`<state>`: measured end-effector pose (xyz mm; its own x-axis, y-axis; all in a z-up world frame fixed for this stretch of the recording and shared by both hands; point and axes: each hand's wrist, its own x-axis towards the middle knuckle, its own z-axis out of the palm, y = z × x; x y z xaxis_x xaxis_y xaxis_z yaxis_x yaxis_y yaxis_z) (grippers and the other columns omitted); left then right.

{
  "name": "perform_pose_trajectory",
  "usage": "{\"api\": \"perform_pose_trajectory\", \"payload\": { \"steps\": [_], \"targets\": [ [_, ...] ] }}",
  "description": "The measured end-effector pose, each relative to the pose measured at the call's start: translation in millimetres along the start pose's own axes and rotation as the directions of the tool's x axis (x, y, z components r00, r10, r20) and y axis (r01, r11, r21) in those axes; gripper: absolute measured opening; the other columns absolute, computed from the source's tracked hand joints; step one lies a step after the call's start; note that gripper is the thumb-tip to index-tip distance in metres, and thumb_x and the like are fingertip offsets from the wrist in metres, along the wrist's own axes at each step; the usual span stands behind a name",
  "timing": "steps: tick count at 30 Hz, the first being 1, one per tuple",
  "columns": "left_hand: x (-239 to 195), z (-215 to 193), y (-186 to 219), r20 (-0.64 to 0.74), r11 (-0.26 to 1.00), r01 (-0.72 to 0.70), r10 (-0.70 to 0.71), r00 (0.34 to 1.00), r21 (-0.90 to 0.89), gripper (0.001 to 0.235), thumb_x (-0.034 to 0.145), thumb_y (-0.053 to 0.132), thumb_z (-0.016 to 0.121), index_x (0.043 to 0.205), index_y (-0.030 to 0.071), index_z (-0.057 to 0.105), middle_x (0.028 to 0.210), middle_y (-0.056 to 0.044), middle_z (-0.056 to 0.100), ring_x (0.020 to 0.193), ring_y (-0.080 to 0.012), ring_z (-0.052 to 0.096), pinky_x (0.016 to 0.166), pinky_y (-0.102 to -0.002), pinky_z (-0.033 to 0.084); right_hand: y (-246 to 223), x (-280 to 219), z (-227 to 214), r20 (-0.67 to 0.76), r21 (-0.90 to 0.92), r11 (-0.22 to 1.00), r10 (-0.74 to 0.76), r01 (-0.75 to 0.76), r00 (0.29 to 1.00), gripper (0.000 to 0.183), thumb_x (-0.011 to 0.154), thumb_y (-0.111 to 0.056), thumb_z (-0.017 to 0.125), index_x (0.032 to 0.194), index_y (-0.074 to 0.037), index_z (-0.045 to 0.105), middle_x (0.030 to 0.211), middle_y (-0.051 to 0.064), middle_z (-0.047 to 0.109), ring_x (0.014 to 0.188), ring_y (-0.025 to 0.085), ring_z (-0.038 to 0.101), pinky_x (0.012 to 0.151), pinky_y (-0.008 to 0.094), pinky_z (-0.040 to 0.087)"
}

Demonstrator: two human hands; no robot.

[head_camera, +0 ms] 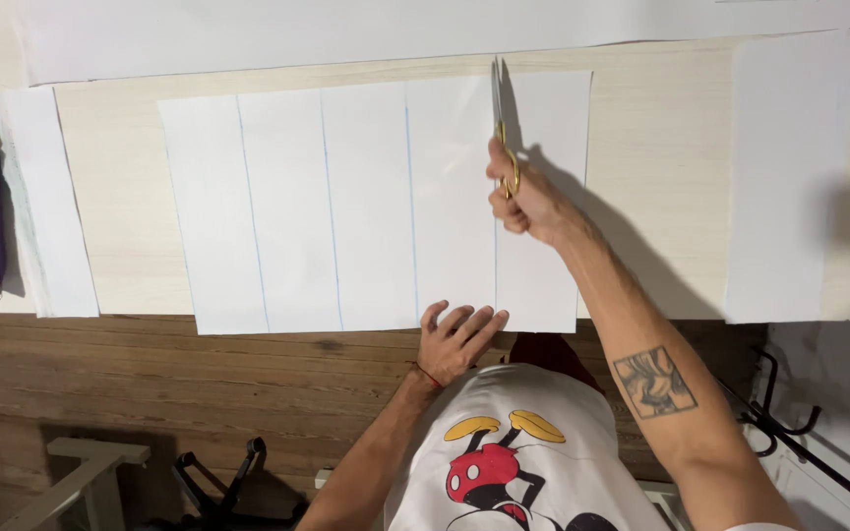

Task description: Cutting strips of paper along marked lines using scissors on a cutting table

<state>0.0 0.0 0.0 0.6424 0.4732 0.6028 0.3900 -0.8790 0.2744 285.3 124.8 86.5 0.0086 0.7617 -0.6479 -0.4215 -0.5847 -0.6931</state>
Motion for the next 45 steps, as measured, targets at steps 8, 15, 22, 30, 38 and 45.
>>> {"api": "perform_pose_trajectory", "payload": {
  "steps": [8,15,22,30,38,45],
  "targets": [
    [22.5,-2.6,18.1,0.098,0.979,0.070,-0.052,0.994,-0.193,0.022,0.117,0.038,0.074,0.129,0.027,0.089,0.114,0.002,0.077,0.097,-0.0212,0.067,0.095,-0.044,0.055,-4.1,-183.4,-11.9,-0.332,-0.797,0.527,0.024,-0.294,0.943,0.096,0.103,-0.093,0.052,0.155,-0.012,0.053,0.096,0.027,0.081,0.108,0.052,0.084,0.104,0.065,0.060],
    [54.2,23.6,84.0,0.153,0.848,0.258,-0.211,0.966,-0.463,0.023,0.116,0.031,0.076,0.128,0.021,0.092,0.111,-0.004,0.079,0.082,-0.0267,0.071,0.075,-0.040,0.063,83.8,-216.0,-126.1,-0.372,-0.481,0.844,0.049,-0.238,0.927,0.084,0.100,-0.071,0.080,0.135,0.000,0.056,0.098,0.023,0.091,0.092,0.035,0.091,0.071,0.048,0.069],
    [164.5,19.7,134.3,0.729,-0.370,0.681,-0.583,0.359,-0.632,0.073,0.114,0.066,0.064,0.158,0.012,0.044,0.147,-0.014,0.052,0.124,-0.0305,0.069,0.098,-0.043,0.064,82.8,-253.7,-213.1,-0.136,-0.127,0.963,-0.255,0.238,0.957,0.048,0.099,-0.008,0.089,0.114,-0.010,0.044,0.070,0.004,0.066,0.051,0.013,0.065,0.046,0.026,0.054],
    [245.2,200.9,87.7,0.641,-0.303,0.631,-0.646,0.414,-0.714,0.086,0.115,0.013,0.075,0.185,0.024,0.028,0.142,-0.004,0.065,0.106,-0.0107,0.073,0.077,-0.019,0.066,92.9,-305.1,-327.0,-0.145,-0.365,0.909,-0.269,0.201,0.952,0.045,0.099,-0.007,0.090,0.105,-0.011,0.045,0.065,-0.003,0.056,0.049,0.008,0.059,0.047,0.021,0.049],
    [344.7,283.4,110.9,0.510,0.324,0.719,-0.531,0.676,-0.615,0.098,0.101,-0.003,0.084,0.180,0.036,0.042,0.139,-0.019,0.082,0.118,-0.0414,0.087,0.099,-0.048,0.077,149.0,-279.9,-392.7,-0.518,-0.533,0.845,-0.280,-0.049,0.808,0.064,0.101,-0.042,0.099,0.128,-0.005,0.054,0.094,0.015,0.073,0.088,0.029,0.074,0.083,0.042,0.057],
    [324.8,267.3,127.2,0.306,0.659,0.572,-0.485,0.819,-0.488,0.085,0.095,0.028,0.098,0.171,0.029,0.061,0.154,-0.012,0.073,0.130,-0.0340,0.080,0.112,-0.050,0.070,98.1,-303.9,-359.9,-0.585,-0.596,0.759,-0.185,-0.264,0.790,0.081,0.090,-0.060,0.102,0.132,-0.002,0.064,0.104,0.019,0.090,0.098,0.039,0.089,0.097,0.053,0.064]
  ]
}}
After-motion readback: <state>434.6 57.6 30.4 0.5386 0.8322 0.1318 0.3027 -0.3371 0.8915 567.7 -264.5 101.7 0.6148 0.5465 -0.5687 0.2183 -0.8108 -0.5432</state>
